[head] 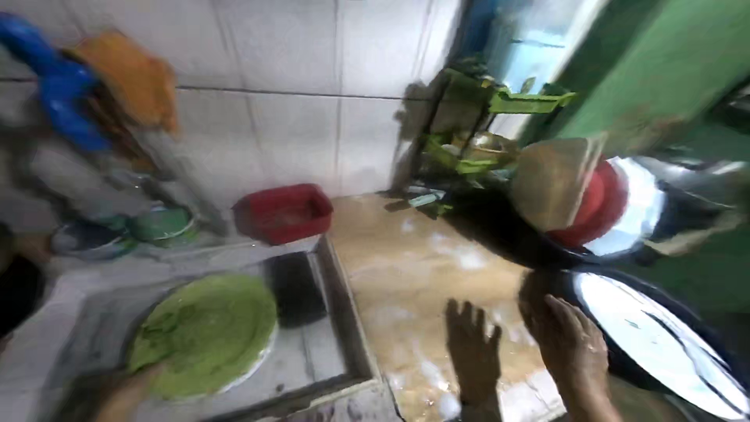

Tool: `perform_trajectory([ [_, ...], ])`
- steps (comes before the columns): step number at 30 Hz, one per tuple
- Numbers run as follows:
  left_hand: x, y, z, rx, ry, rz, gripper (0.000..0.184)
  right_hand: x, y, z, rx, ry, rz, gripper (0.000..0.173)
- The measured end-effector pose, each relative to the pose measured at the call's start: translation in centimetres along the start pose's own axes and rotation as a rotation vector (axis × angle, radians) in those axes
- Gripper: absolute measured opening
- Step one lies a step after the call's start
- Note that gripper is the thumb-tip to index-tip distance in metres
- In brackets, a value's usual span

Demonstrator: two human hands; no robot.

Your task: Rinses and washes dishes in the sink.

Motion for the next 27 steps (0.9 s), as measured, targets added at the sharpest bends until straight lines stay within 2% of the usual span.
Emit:
perform_trajectory([
  [2, -2.9, -2.8, -0.5, 0.020, 0.071, 0.121, 0.057, -8.2, 1.2, 3.6, -0.093, -0.166, -0.202, 0.039],
  [4, -2.2, -1.6, -0.4, -0.036, 0.082, 0.024, 0.055, -17.4, 4.0, 7.7, -0.247, -0.296, -0.390, 0.036],
  [6, -0.4, 0.5, -0.7, 0.004, 0.078, -0.096, 0.056, -26.8, 8.3, 11.0, -0.453, -0.363, -0.531, 0.034],
  [8, -0.1, 1.1, -0.8, 0.048, 0.119, -0.130, 0.054, -35.4, 13.4, 13.0, -0.711, -0.350, -0.698, 0.038],
  [10, 0.3, 1.5, -1.4, 0.089, 0.199, -0.115, 0.052, -42.1, 18.3, 14.4, -0.952, -0.331, -0.838, 0.049],
  [12, 0.6, 1.6, -2.1, 0.164, 0.294, -0.069, 0.050, -47.0, 21.9, 15.1, -1.016, -0.371, -0.945, 0.058],
  [15, 1.0, 2.1, -1.7, 0.244, 0.476, -0.028, 0.051, -51.5, 25.4, 15.6, -1.019, -0.461, -1.055, 0.066],
  [18, 1.8, 2.1, -2.0, 0.234, 0.545, -0.031, 0.046, -52.4, 25.3, 17.3, -0.989, -0.438, -1.077, 0.063],
  [21, 2.4, 1.7, -2.6, 0.196, 0.550, -0.016, 0.047, -51.2, 19.5, 21.0, -0.823, -0.229, -0.953, 0.058],
  [23, 3.0, 1.8, -2.3, 0.156, 0.585, -0.016, 0.049, -51.5, 14.7, 22.7, -0.800, -0.088, -0.814, 0.061],
  [25, 4.0, 2.0, -1.3, 0.105, 0.640, -0.038, 0.052, -53.4, 10.9, 23.2, -0.700, -0.014, -0.728, 0.065],
  [27, 5.5, 2.6, -0.4, 0.067, 0.676, -0.064, 0.056, -56.4, 9.6, 22.9, -0.634, -0.026, -0.706, 0.066],
])
Point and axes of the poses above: each hand's wrist, its own y-axis away from the middle knuckle, its own z-axis out of the palm, x = y × z, the point moved 10 cm from there along -y, towards the middle knuckle, and after that the axes turned 7 degrees about y, right-handed, at the moved point
